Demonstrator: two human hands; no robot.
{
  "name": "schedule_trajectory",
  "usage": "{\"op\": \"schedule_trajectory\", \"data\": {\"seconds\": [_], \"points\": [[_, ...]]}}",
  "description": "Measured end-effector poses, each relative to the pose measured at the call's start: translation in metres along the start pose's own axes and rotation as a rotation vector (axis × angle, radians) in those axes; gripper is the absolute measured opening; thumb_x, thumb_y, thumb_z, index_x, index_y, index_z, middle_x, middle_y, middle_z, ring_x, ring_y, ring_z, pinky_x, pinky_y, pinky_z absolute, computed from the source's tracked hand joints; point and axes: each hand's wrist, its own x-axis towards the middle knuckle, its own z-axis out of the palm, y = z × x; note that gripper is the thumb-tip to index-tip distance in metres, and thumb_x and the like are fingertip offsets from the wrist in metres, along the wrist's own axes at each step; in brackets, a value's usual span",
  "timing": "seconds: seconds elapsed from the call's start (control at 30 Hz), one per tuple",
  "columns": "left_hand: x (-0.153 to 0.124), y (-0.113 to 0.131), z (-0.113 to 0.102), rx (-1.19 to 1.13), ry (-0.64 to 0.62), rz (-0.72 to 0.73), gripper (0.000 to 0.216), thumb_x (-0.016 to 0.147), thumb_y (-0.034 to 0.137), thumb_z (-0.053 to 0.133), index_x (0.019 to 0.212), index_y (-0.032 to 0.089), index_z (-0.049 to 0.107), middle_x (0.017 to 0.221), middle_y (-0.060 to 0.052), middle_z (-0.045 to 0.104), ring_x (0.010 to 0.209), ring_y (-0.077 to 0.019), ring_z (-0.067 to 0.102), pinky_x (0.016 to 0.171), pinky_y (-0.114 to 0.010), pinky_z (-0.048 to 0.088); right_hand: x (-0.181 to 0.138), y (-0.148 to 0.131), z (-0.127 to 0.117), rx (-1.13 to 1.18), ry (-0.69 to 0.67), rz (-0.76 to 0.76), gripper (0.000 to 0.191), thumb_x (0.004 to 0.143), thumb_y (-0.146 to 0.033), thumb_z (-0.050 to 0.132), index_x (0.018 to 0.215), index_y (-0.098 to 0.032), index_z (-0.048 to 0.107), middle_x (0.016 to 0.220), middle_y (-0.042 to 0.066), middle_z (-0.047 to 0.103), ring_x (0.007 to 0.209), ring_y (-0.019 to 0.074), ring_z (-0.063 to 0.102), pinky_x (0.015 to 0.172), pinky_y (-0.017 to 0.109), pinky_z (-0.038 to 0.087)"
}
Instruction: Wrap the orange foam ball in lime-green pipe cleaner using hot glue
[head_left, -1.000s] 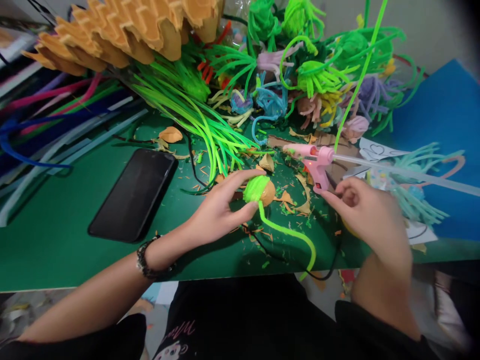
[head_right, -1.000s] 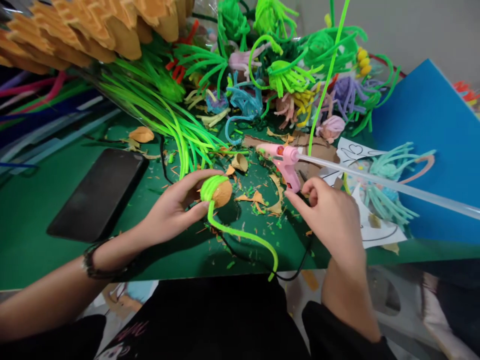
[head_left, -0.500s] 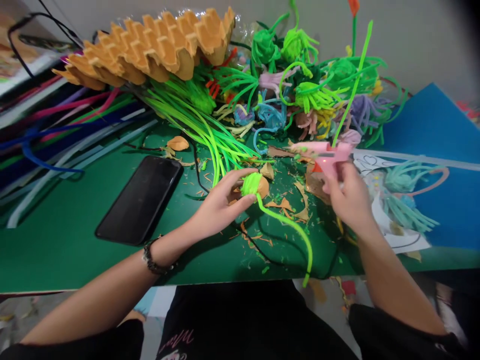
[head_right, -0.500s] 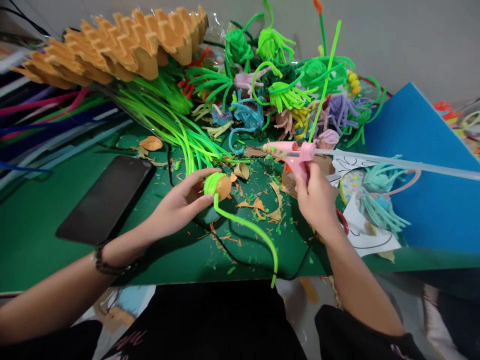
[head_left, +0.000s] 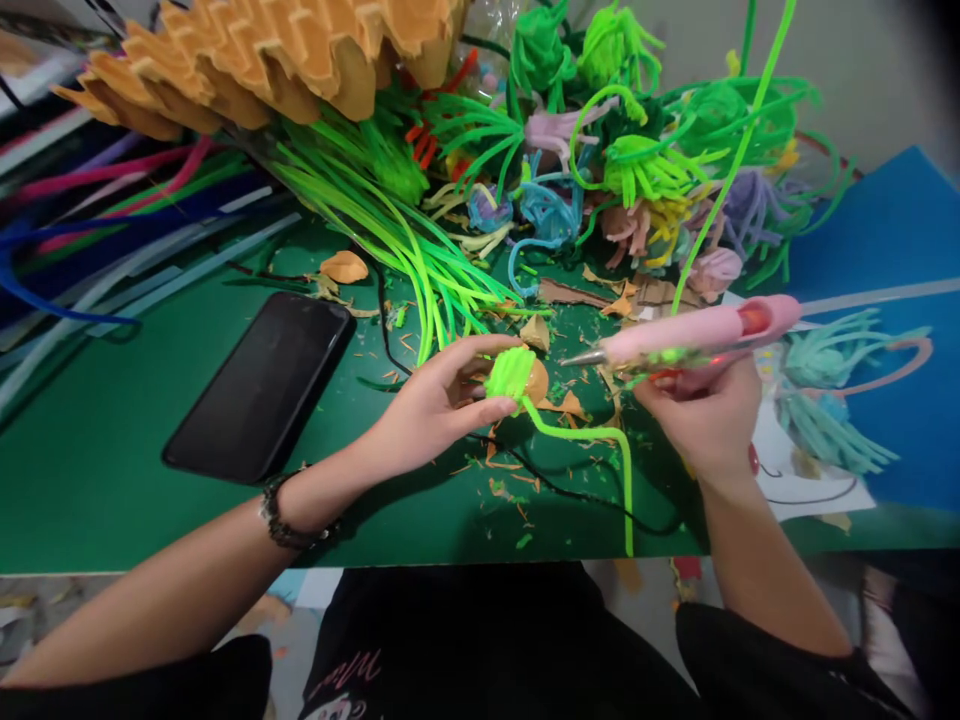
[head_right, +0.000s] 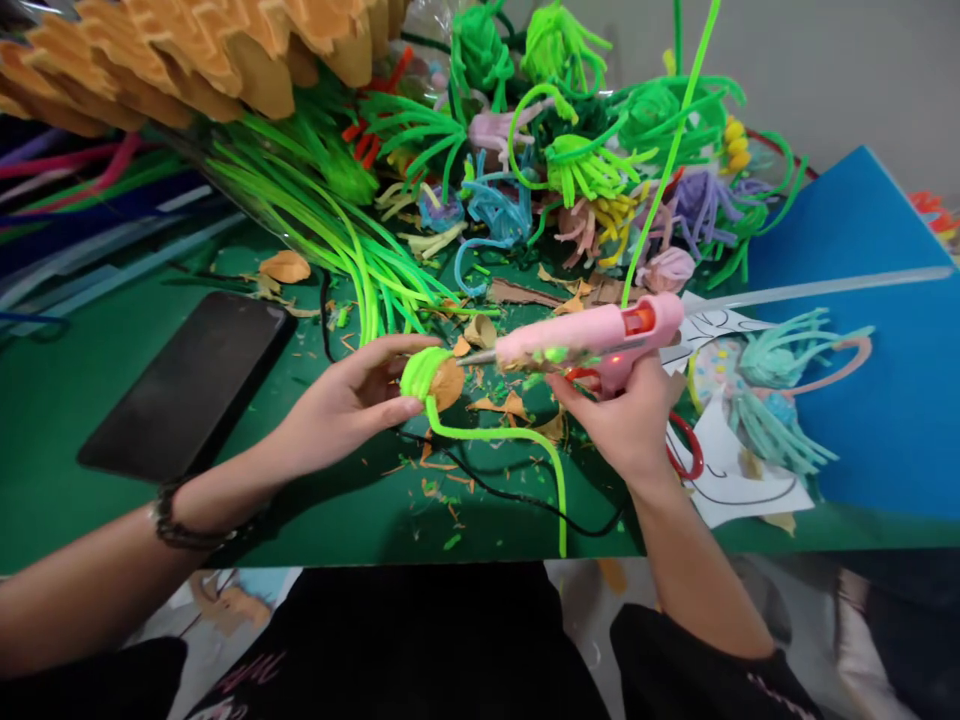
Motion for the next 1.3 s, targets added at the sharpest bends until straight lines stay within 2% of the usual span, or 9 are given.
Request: {"op": "schedule_trajectory", "data": {"seconds": [0.17, 0.27, 0.53, 0.77, 0.9, 1.03, 1.13, 1.3], "points": [[0.001, 0.000, 0.002, -0.013, 0.003, 0.008, 0.043, 0.076, 0.021, 0.067, 0.116, 0.018, 0.052, 0.111, -0.006, 0.062, 0.099, -0.0145, 0.062, 0.080, -0.024, 0.054, -0.003, -0.007, -0.002, -0.117, -0.077, -0.086, 0.039, 0.061, -0.041, 0.068, 0.052, -0.027, 0.032, 0.042, -0.006, 0.037, 0.038, 0.0114, 0.038, 0.036, 0.030, 0.031], [0.001, 0.000, 0.002, -0.007, 0.010, 0.002, 0.043, 0.076, 0.021, 0.067, 0.116, 0.017, 0.053, 0.110, -0.006, 0.062, 0.099, -0.0138, 0.062, 0.080, -0.023, 0.054, -0.003, -0.008, -0.003, -0.168, -0.131, -0.092, 0.035, 0.061, -0.035, 0.063, 0.052, -0.027, 0.030, 0.042, -0.006, 0.033, 0.039, 0.0119, 0.036, 0.039, 0.031, 0.030], [0.000, 0.001, 0.001, 0.037, 0.025, 0.020, 0.042, 0.076, 0.022, 0.067, 0.116, 0.018, 0.054, 0.105, -0.006, 0.064, 0.097, -0.0160, 0.063, 0.077, -0.026, 0.055, -0.001, -0.010, -0.004, -0.265, -0.173, -0.095, 0.028, 0.065, -0.038, 0.057, 0.058, -0.027, 0.031, 0.050, -0.001, 0.042, 0.048, 0.0175, 0.044, 0.045, 0.035, 0.037], [0.001, 0.001, 0.002, 0.016, 0.027, 0.022, 0.040, 0.076, 0.020, 0.066, 0.114, 0.020, 0.053, 0.108, -0.006, 0.065, 0.101, -0.0177, 0.064, 0.082, -0.029, 0.056, -0.001, -0.012, -0.006, -0.309, -0.180, -0.104, 0.024, 0.068, -0.035, 0.053, 0.057, -0.027, 0.033, 0.053, 0.003, 0.047, 0.056, 0.0206, 0.050, 0.051, 0.037, 0.042], [0.001, 0.001, 0.002, 0.018, 0.031, 0.028, 0.040, 0.076, 0.020, 0.067, 0.114, 0.019, 0.054, 0.107, -0.006, 0.065, 0.100, -0.0170, 0.064, 0.081, -0.028, 0.056, -0.002, -0.011, -0.006, -0.305, -0.162, -0.081, 0.031, 0.066, -0.036, 0.056, 0.056, -0.027, 0.029, 0.053, 0.002, 0.044, 0.054, 0.0202, 0.050, 0.050, 0.037, 0.041], [0.000, 0.000, 0.002, 0.057, 0.041, 0.023, 0.042, 0.076, 0.022, 0.067, 0.115, 0.018, 0.054, 0.104, -0.006, 0.063, 0.094, -0.0152, 0.063, 0.077, -0.026, 0.055, -0.003, -0.010, -0.005, -0.285, -0.169, -0.060, 0.040, 0.061, -0.043, 0.065, 0.055, -0.027, 0.028, 0.051, -0.001, 0.040, 0.050, 0.0177, 0.045, 0.045, 0.034, 0.035], [0.000, 0.001, 0.002, 0.054, 0.041, 0.018, 0.041, 0.075, 0.022, 0.067, 0.114, 0.018, 0.054, 0.105, -0.006, 0.062, 0.094, -0.0153, 0.062, 0.077, -0.026, 0.055, -0.004, -0.010, -0.005, -0.285, -0.162, -0.080, 0.038, 0.063, -0.043, 0.062, 0.055, -0.027, 0.028, 0.049, -0.002, 0.038, 0.049, 0.0178, 0.045, 0.044, 0.033, 0.032], [0.001, 0.001, 0.001, 0.059, 0.040, 0.023, 0.041, 0.076, 0.022, 0.067, 0.114, 0.019, 0.054, 0.103, -0.005, 0.061, 0.093, -0.0149, 0.061, 0.076, -0.026, 0.055, -0.002, -0.010, -0.006, -0.312, -0.147, -0.099, 0.033, 0.065, -0.037, 0.056, 0.056, -0.028, 0.025, 0.048, -0.001, 0.038, 0.053, 0.0198, 0.049, 0.047, 0.035, 0.037]]}}
